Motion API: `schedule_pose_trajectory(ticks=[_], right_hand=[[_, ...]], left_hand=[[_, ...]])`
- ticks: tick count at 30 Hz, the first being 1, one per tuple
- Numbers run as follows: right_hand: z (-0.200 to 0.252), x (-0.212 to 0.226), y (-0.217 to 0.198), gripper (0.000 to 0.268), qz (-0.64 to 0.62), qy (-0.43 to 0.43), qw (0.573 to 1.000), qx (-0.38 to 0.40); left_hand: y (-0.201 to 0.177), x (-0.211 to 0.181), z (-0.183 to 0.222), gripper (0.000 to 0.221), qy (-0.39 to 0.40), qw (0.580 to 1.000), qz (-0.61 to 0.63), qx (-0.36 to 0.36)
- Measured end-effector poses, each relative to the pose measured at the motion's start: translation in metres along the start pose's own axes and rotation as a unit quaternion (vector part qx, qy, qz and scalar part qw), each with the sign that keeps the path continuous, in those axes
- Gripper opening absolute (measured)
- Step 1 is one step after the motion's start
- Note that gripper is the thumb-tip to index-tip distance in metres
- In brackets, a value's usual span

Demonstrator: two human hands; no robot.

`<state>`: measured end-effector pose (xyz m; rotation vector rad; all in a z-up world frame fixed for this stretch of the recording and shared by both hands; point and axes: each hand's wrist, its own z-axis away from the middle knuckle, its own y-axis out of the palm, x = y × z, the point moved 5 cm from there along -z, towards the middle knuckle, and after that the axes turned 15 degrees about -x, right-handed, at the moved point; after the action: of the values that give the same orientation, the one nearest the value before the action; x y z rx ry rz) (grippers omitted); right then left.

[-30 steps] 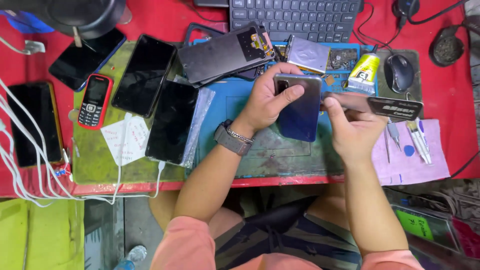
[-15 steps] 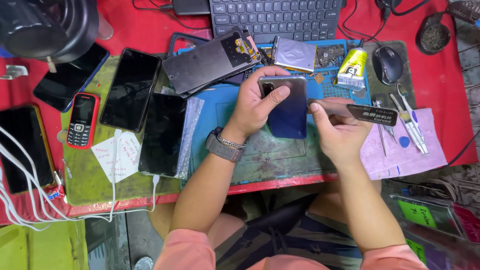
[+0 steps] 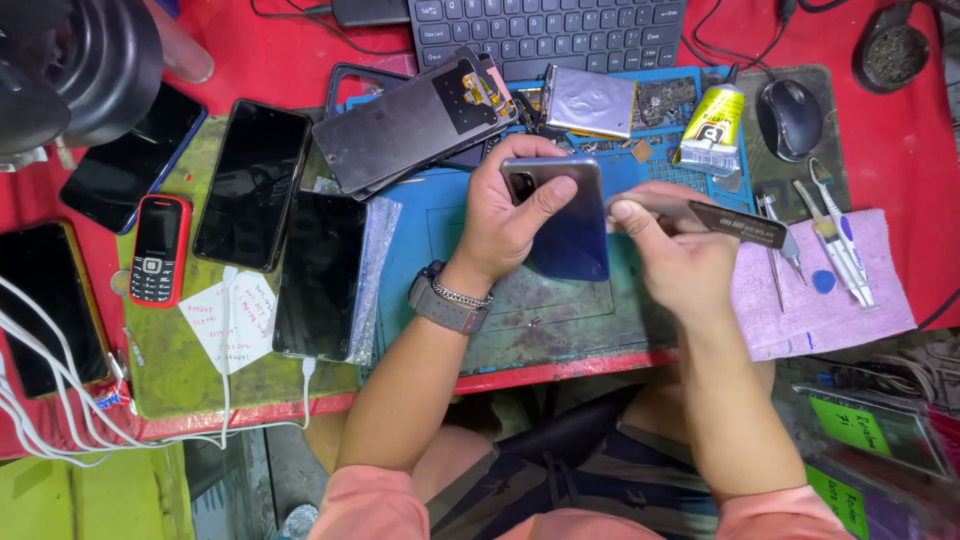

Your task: The person uses tweezers to handle small components on a cluttered workbench. They then pick up a smartphone and use a metal prying tool to separate the screen from the device's frame, working along the edges to open the casing.

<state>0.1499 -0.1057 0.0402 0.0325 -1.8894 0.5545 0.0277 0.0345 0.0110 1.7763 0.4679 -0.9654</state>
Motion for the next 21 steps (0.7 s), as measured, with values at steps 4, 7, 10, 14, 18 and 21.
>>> schedule_pose_trajectory(ticks=[4, 7, 10, 14, 18, 21], right_hand=[[-0.010, 0.003, -0.013, 0.009, -0.116, -0.158, 0.976, 0.093], [-0.007, 0.014, -0.014, 0.009, -0.098, -0.246, 0.957, 0.117], [-0.001, 0.020, -0.013, 0.010, -0.072, -0.260, 0.956, 0.112], [0.002, 0.022, -0.008, 0.012, 0.044, -0.138, 0.985, 0.090], [-0.001, 0.028, -0.014, 0.008, 0.060, -0.112, 0.985, 0.115], [-0.002, 0.036, -0.017, 0.014, 0.004, -0.184, 0.975, 0.126]], left_hand=[[0.000, 0.005, 0.000, 0.029, -0.005, 1.000, 0.001, 0.001], [-0.001, 0.004, -0.001, 0.028, 0.010, 1.000, -0.013, -0.003], [0.000, 0.001, 0.000, 0.028, 0.009, 1.000, -0.017, 0.004], [0.004, -0.004, -0.002, 0.027, 0.017, 0.999, -0.027, 0.016], [0.003, -0.004, 0.000, 0.027, 0.020, 0.999, -0.031, 0.015], [0.004, -0.006, 0.000, 0.027, 0.027, 0.999, -0.037, 0.015]])
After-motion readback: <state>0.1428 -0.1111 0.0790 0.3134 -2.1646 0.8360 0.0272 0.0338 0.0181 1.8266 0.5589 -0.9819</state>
